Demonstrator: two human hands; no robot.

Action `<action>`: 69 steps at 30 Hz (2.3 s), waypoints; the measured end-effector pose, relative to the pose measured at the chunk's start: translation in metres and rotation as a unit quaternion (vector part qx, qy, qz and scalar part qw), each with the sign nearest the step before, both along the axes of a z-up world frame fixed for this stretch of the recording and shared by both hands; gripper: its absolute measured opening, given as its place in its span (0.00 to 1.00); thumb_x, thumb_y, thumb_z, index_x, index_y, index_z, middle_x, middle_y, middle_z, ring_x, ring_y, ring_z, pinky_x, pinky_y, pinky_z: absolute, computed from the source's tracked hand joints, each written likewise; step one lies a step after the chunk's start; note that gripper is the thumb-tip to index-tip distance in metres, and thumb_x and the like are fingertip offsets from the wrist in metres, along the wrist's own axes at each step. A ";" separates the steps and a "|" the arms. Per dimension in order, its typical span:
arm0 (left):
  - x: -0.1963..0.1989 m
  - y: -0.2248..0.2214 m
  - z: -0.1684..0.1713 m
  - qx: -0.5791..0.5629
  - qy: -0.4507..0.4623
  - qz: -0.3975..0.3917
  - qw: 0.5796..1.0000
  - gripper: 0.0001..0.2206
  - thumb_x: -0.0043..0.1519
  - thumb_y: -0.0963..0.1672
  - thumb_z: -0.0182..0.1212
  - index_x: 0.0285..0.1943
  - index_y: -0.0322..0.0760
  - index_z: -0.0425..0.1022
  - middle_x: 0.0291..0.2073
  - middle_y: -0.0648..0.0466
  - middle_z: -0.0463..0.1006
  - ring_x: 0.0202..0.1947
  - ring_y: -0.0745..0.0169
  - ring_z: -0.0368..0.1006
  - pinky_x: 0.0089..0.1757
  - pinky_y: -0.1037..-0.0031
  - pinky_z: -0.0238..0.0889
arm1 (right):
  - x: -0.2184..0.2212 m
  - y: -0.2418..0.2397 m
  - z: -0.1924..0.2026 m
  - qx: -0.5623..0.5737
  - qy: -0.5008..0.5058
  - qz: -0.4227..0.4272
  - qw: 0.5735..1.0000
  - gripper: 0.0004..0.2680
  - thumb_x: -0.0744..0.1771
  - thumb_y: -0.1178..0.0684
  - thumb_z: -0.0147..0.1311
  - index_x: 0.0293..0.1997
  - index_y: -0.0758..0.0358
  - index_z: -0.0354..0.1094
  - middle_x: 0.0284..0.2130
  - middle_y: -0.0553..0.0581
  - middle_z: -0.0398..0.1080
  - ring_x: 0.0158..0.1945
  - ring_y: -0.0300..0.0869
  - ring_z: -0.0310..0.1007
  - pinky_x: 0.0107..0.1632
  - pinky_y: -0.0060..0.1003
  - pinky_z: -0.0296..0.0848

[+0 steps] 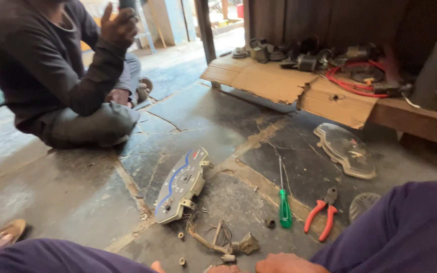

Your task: The person sits on the floor and uses a screwdriver to unscrew and remove parts from a disassembled electrical component. They manipulate wires and small parts, then reattach a cover and continue adjusting internal components.

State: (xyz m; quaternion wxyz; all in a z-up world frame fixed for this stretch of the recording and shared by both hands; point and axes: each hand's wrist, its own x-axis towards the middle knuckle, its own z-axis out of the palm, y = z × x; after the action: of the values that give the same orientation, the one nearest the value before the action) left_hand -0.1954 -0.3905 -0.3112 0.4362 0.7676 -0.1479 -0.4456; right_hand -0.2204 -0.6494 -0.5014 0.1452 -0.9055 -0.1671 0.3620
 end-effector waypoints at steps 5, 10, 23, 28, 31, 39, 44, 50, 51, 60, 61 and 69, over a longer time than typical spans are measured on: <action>-0.015 -0.041 -0.030 0.036 -0.027 -0.061 0.997 0.30 0.59 0.65 0.54 0.63 0.55 0.68 0.50 0.53 0.78 0.44 0.61 0.80 0.41 0.67 0.68 | 0.006 -0.005 0.047 -0.073 -0.059 0.028 0.995 0.10 0.67 0.49 0.53 0.45 0.64 0.75 0.44 0.67 0.75 0.52 0.58 0.77 0.53 0.52 0.75; -0.024 -0.065 -0.054 0.063 -0.049 -0.097 0.992 0.29 0.59 0.64 0.56 0.62 0.54 0.70 0.49 0.52 0.79 0.45 0.58 0.80 0.43 0.64 0.67 | 0.026 -0.036 0.091 -0.064 -0.084 -0.026 0.994 0.13 0.64 0.42 0.63 0.40 0.60 0.77 0.39 0.61 0.77 0.47 0.54 0.78 0.49 0.50 0.75; -0.025 -0.115 -0.095 0.119 -0.087 -0.195 0.970 0.24 0.59 0.61 0.59 0.58 0.53 0.76 0.46 0.49 0.81 0.47 0.52 0.79 0.48 0.55 0.65 | 0.095 -0.206 0.119 -0.120 -0.269 -0.346 0.891 0.11 0.65 0.45 0.61 0.47 0.55 0.80 0.41 0.61 0.81 0.46 0.52 0.81 0.50 0.48 0.76; -0.021 -0.125 -0.104 0.136 -0.105 -0.228 0.959 0.23 0.59 0.59 0.60 0.57 0.52 0.78 0.44 0.47 0.81 0.47 0.49 0.79 0.51 0.52 0.64 | 0.095 -0.200 0.097 -0.011 -0.297 -0.344 0.890 0.10 0.63 0.48 0.63 0.43 0.59 0.80 0.40 0.59 0.81 0.45 0.50 0.82 0.50 0.45 0.76; -0.024 -0.115 -0.102 0.148 -0.111 -0.223 0.957 0.22 0.59 0.58 0.61 0.56 0.52 0.79 0.44 0.47 0.82 0.48 0.48 0.79 0.52 0.50 0.63 | 0.097 -0.166 0.093 0.038 -0.305 -0.276 0.911 0.09 0.62 0.51 0.62 0.44 0.59 0.78 0.38 0.59 0.81 0.43 0.47 0.83 0.47 0.43 0.77; -0.015 -0.074 -0.062 0.168 -0.180 -0.139 0.959 0.19 0.59 0.56 0.63 0.53 0.51 0.82 0.42 0.45 0.83 0.49 0.44 0.79 0.55 0.45 0.61 | 0.079 -0.065 0.089 0.100 -0.249 -0.063 0.961 0.12 0.63 0.44 0.61 0.47 0.54 0.75 0.41 0.56 0.73 0.48 0.49 0.74 0.50 0.45 0.72; -0.039 -0.084 -0.112 0.201 -0.243 -0.132 0.940 0.19 0.57 0.54 0.66 0.43 0.38 0.80 0.37 0.38 0.80 0.43 0.38 0.78 0.51 0.48 0.68 | 0.076 -0.049 0.091 0.061 -0.209 -0.041 0.975 0.14 0.62 0.42 0.61 0.49 0.52 0.73 0.46 0.55 0.70 0.55 0.49 0.69 0.57 0.45 0.67; -0.052 -0.062 -0.166 0.202 -0.329 -0.124 0.914 0.20 0.59 0.55 0.65 0.41 0.34 0.74 0.33 0.38 0.77 0.36 0.39 0.76 0.44 0.49 0.68 | 0.074 -0.046 0.094 0.038 -0.185 -0.007 0.982 0.16 0.61 0.41 0.65 0.51 0.48 0.72 0.43 0.53 0.71 0.54 0.47 0.70 0.56 0.43 0.68; -0.050 -0.062 -0.168 0.204 -0.314 -0.123 0.919 0.20 0.60 0.54 0.65 0.42 0.34 0.75 0.34 0.37 0.77 0.37 0.39 0.76 0.45 0.49 0.68 | 0.072 -0.044 0.094 0.036 -0.203 0.015 0.978 0.16 0.61 0.42 0.64 0.52 0.48 0.72 0.44 0.54 0.71 0.54 0.48 0.69 0.56 0.44 0.67; -0.054 -0.104 -0.121 0.209 -0.185 -0.025 0.960 0.17 0.60 0.49 0.60 0.47 0.30 0.76 0.45 0.33 0.76 0.50 0.36 0.73 0.53 0.52 0.66 | 0.058 -0.040 0.092 0.024 -0.248 0.021 0.968 0.14 0.62 0.45 0.61 0.48 0.55 0.70 0.41 0.55 0.72 0.53 0.50 0.71 0.55 0.46 0.69; -0.053 -0.112 -0.115 0.204 -0.172 -0.004 0.964 0.16 0.60 0.48 0.60 0.48 0.29 0.76 0.46 0.33 0.75 0.51 0.35 0.72 0.54 0.53 0.66 | 0.058 -0.040 0.094 0.024 -0.251 0.020 0.967 0.13 0.62 0.45 0.61 0.47 0.56 0.70 0.41 0.55 0.73 0.53 0.50 0.72 0.55 0.46 0.69; -0.051 -0.147 -0.103 0.163 -0.104 0.142 0.971 0.15 0.61 0.44 0.57 0.53 0.28 0.76 0.54 0.30 0.74 0.60 0.33 0.69 0.59 0.54 0.63 | 0.058 -0.047 0.095 0.084 -0.262 -0.066 0.959 0.14 0.62 0.45 0.61 0.50 0.55 0.71 0.40 0.55 0.76 0.49 0.49 0.76 0.51 0.45 0.73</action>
State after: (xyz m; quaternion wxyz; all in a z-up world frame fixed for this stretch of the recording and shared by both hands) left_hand -0.2464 -0.5371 -0.4141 0.3458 0.8839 -0.0073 -0.3147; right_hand -0.1623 -0.6967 -0.4062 0.1953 -0.9622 -0.1688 0.0863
